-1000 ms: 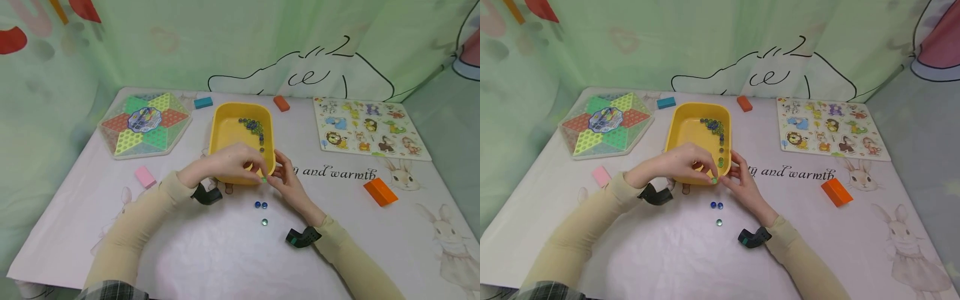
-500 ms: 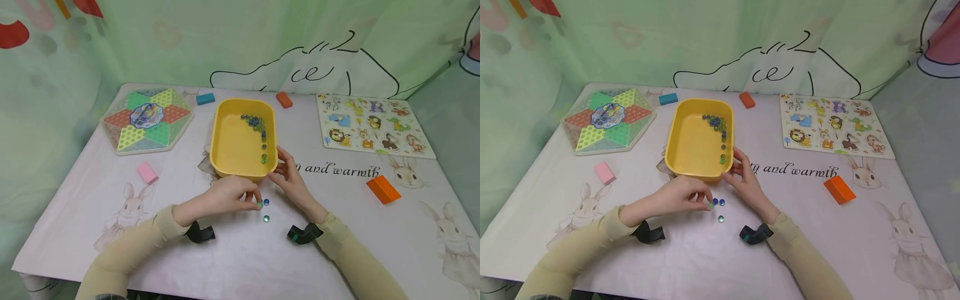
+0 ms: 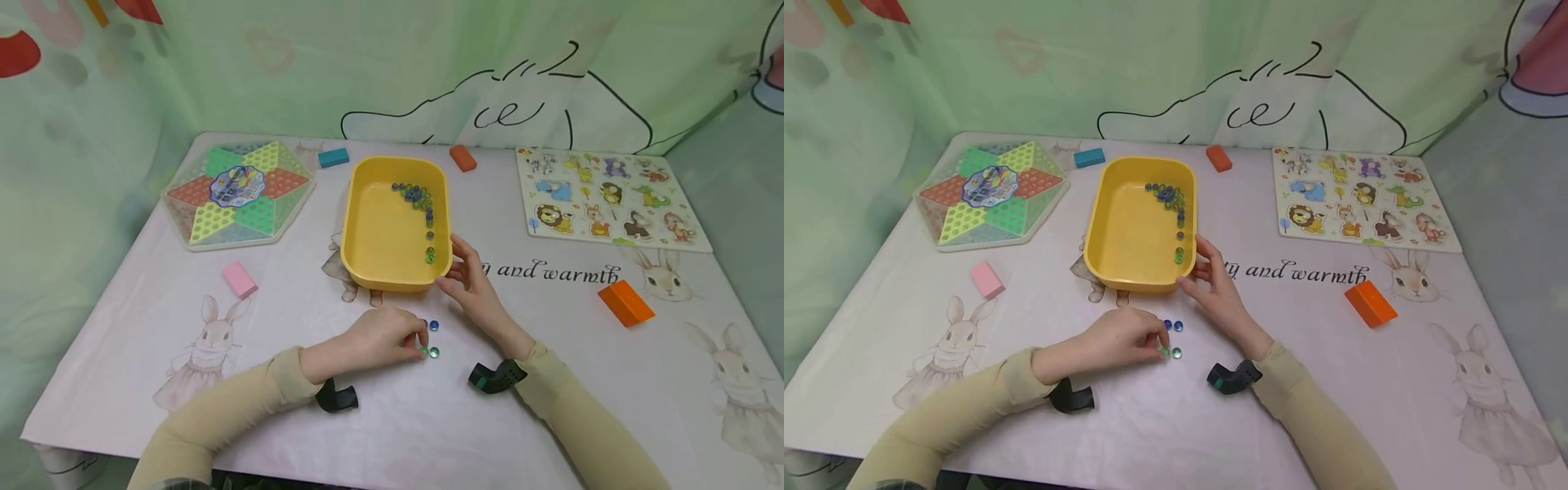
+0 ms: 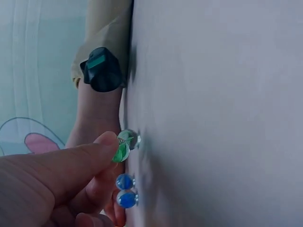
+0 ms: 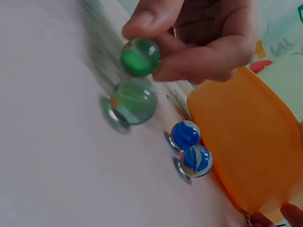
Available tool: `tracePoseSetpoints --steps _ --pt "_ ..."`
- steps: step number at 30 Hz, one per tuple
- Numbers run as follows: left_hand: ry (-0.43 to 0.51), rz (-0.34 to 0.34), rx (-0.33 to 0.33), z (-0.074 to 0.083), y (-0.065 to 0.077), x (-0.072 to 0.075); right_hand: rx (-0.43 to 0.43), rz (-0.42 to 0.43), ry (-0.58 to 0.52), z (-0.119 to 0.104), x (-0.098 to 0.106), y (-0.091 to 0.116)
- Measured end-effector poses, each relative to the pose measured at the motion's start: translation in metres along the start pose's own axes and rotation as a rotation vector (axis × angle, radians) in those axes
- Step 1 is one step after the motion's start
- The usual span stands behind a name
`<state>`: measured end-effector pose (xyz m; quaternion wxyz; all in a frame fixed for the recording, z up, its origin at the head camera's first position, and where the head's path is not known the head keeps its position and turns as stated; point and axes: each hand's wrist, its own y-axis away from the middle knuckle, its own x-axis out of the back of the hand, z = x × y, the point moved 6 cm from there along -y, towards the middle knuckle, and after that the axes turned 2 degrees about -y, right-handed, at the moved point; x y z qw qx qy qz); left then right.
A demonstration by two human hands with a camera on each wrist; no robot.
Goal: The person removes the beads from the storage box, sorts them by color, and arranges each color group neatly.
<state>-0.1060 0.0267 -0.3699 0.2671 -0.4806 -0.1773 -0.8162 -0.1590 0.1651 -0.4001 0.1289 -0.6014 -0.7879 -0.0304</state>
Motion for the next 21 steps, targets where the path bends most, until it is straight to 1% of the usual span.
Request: tracePoseSetpoints --steps 6,14,18,21 --pt "0.017 -0.018 0.027 -0.0015 -0.0028 -0.0049 -0.001 -0.004 -0.009 -0.0014 -0.0006 -0.0008" --pt "0.005 -0.022 0.034 -0.002 -0.005 -0.0074 -0.003 -0.002 -0.01 -0.0018 -0.0002 -0.0005" --pt "0.025 -0.03 0.053 -0.0032 -0.0047 -0.0081 -0.003 -0.003 -0.013 -0.0017 -0.0006 -0.0004" --pt "0.038 -0.033 0.069 -0.0046 -0.0044 -0.0059 -0.003 -0.003 -0.013 -0.0016 -0.0005 -0.0004"
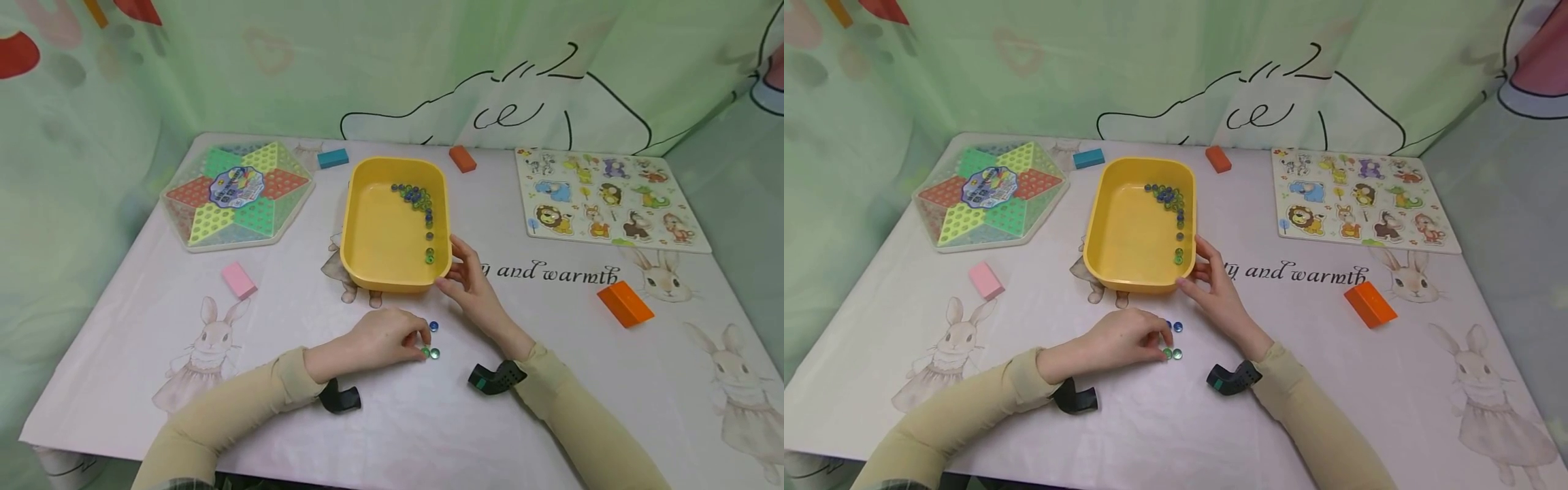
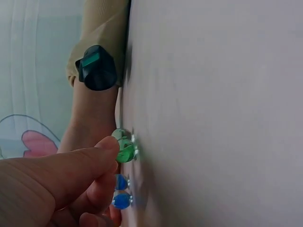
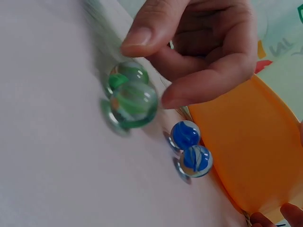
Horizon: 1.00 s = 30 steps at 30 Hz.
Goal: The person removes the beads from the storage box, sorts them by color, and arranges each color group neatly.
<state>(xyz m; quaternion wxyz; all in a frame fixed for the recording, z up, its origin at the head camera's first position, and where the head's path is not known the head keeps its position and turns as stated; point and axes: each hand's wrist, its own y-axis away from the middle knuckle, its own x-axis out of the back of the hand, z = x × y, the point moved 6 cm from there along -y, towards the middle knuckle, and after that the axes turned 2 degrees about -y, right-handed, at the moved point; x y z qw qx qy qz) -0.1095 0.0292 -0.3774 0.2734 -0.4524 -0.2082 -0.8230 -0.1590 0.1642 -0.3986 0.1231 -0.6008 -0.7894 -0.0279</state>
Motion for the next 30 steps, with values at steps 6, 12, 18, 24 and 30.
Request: tracePoseSetpoints --steps 6,12,18,24,30 --pt "0.154 -0.055 -0.065 0.002 -0.005 0.016 0.008 0.0 0.002 0.0 0.001 0.0" --pt "0.319 -0.379 -0.369 0.02 -0.011 0.049 0.013 -0.004 -0.006 0.001 0.001 0.001" --pt "0.434 -0.241 -0.344 0.01 -0.042 0.101 0.007 -0.008 -0.006 0.002 0.001 0.002" --pt "0.423 -0.09 -0.109 -0.02 -0.077 0.123 -0.012 -0.007 0.002 0.003 0.001 0.003" --pt "0.263 -0.134 0.007 -0.045 -0.105 0.112 -0.006 -0.007 -0.006 0.003 0.0 0.002"
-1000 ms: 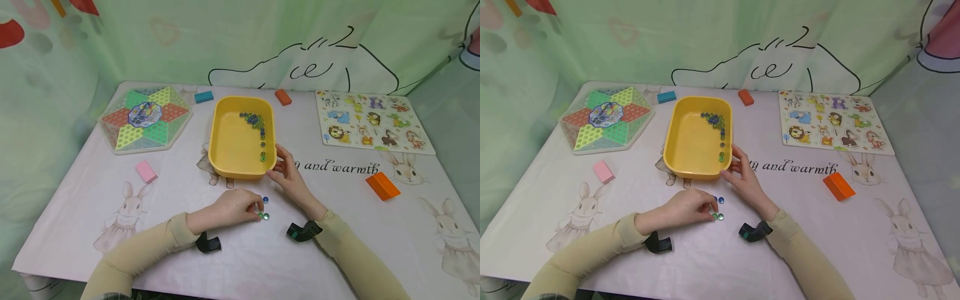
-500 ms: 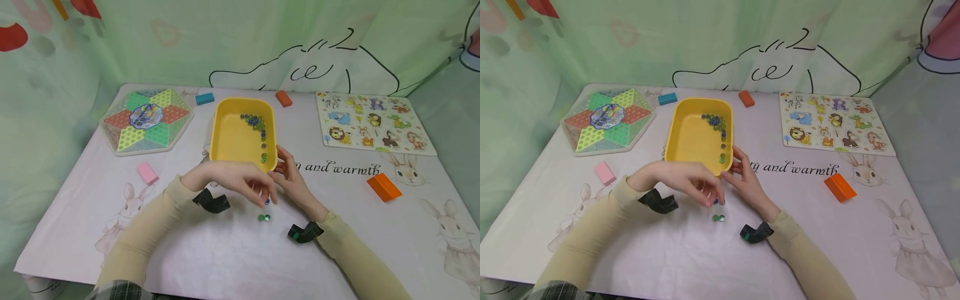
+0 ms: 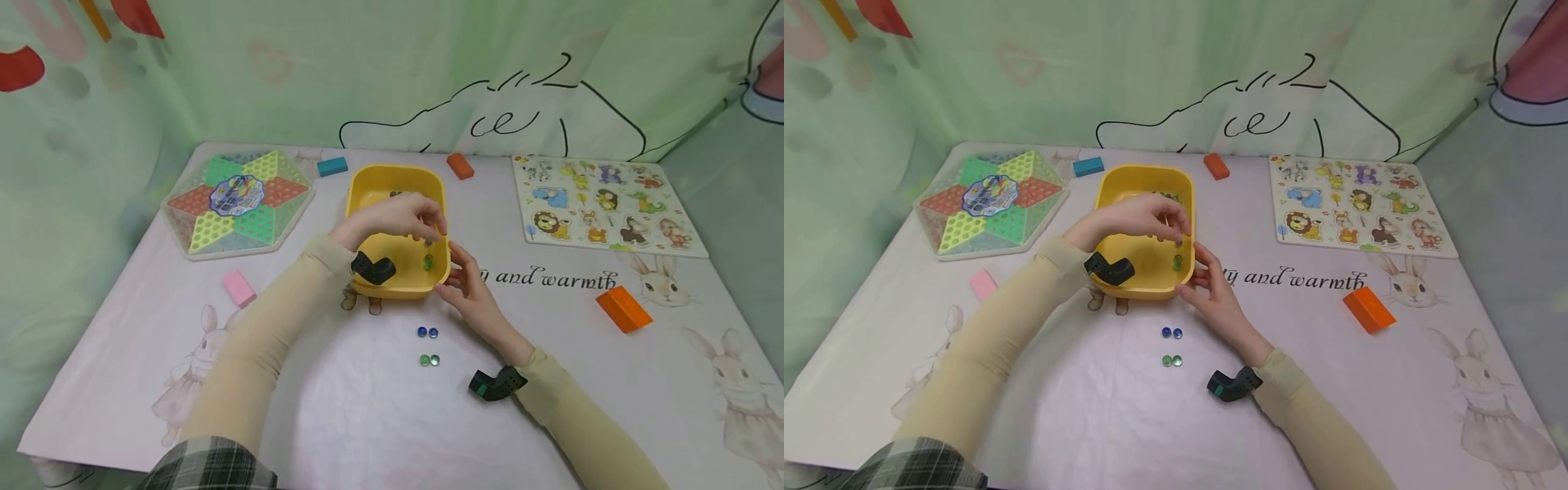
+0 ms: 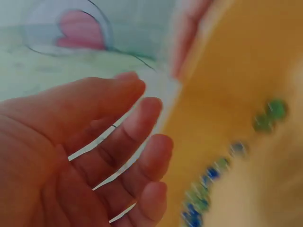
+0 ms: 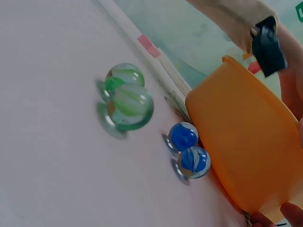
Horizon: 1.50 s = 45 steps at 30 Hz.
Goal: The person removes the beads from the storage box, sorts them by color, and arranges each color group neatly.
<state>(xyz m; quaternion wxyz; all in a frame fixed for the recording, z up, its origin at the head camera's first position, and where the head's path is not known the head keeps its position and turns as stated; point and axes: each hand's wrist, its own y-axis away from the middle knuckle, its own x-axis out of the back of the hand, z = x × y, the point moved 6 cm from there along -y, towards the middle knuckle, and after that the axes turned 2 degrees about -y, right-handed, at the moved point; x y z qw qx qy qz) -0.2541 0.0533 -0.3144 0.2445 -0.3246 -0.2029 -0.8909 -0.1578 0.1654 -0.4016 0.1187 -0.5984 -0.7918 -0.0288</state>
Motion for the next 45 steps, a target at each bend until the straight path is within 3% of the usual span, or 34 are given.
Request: tracePoseSetpoints --steps 5,9,13,31,37,45 --pt "-0.121 -0.08 0.136 -0.023 -0.015 -0.01 0.004 -0.001 -0.005 -0.001 -0.001 0.0" --pt "-0.205 -0.15 0.181 -0.034 -0.021 -0.02 0.004 0.001 0.001 -0.001 -0.001 0.001" --pt "-0.243 -0.169 0.179 -0.037 -0.024 -0.025 0.001 0.0 0.012 0.0 -0.001 0.001" --pt "-0.377 -0.137 0.125 -0.035 -0.033 -0.036 -0.027 0.0 0.01 0.002 -0.001 0.001" --pt "-0.407 -0.091 0.082 -0.026 -0.022 -0.023 -0.011 -0.002 0.003 -0.001 -0.002 0.002" --pt "-0.288 0.053 -0.006 0.0 0.017 0.004 -0.004 -0.002 0.008 0.001 0.0 0.0"
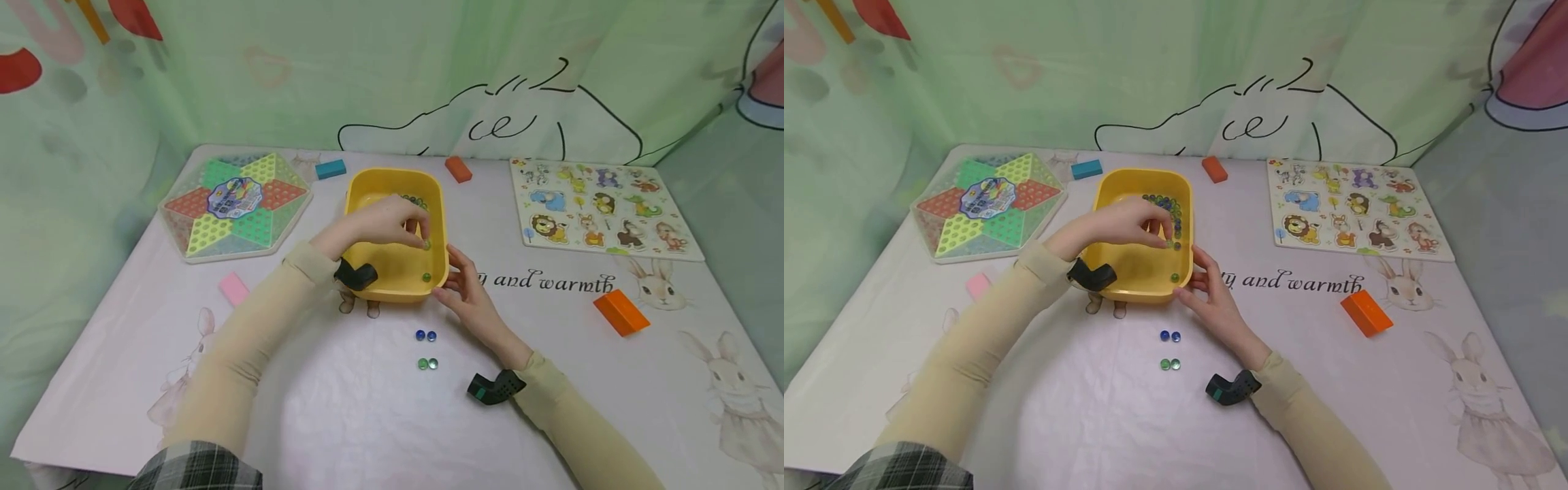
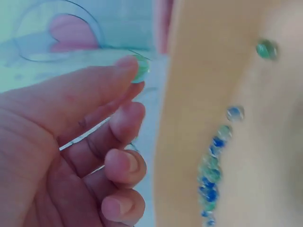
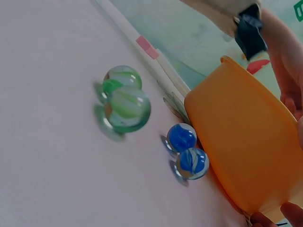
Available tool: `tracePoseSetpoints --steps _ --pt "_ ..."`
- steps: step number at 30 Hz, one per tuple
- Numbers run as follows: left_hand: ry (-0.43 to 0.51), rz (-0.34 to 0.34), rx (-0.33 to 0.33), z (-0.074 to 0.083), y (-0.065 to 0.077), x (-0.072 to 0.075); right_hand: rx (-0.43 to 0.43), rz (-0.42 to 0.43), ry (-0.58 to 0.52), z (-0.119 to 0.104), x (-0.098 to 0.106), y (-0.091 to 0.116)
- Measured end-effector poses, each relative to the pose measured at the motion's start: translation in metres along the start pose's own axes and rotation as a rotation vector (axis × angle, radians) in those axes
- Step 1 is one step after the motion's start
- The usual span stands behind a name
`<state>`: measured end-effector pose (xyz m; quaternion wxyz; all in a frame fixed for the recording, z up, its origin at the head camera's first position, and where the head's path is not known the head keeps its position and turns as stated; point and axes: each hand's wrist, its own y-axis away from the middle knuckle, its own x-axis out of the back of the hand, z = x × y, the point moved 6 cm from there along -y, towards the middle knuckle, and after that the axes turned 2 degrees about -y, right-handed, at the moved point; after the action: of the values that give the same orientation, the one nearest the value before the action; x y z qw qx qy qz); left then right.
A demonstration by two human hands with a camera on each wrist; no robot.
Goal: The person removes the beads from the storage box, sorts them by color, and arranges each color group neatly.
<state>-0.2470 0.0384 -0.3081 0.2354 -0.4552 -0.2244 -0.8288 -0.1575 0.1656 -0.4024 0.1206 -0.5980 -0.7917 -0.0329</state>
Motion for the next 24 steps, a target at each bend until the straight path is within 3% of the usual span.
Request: tracePoseSetpoints --steps 5,9,13,24 --pt "0.027 0.03 -0.101 0.021 0.035 -0.006 0.012 0.001 -0.01 0.0 0.0 0.0" --pt "0.059 0.034 -0.21 0.038 0.059 -0.023 0.024 0.004 -0.011 -0.002 0.0 0.0" --pt "0.104 -0.006 -0.277 0.046 0.073 -0.045 0.034 0.001 -0.01 -0.002 0.0 0.0" --pt "0.074 -0.134 -0.228 0.041 0.08 -0.093 0.011 0.003 -0.003 -0.002 0.0 -0.001"
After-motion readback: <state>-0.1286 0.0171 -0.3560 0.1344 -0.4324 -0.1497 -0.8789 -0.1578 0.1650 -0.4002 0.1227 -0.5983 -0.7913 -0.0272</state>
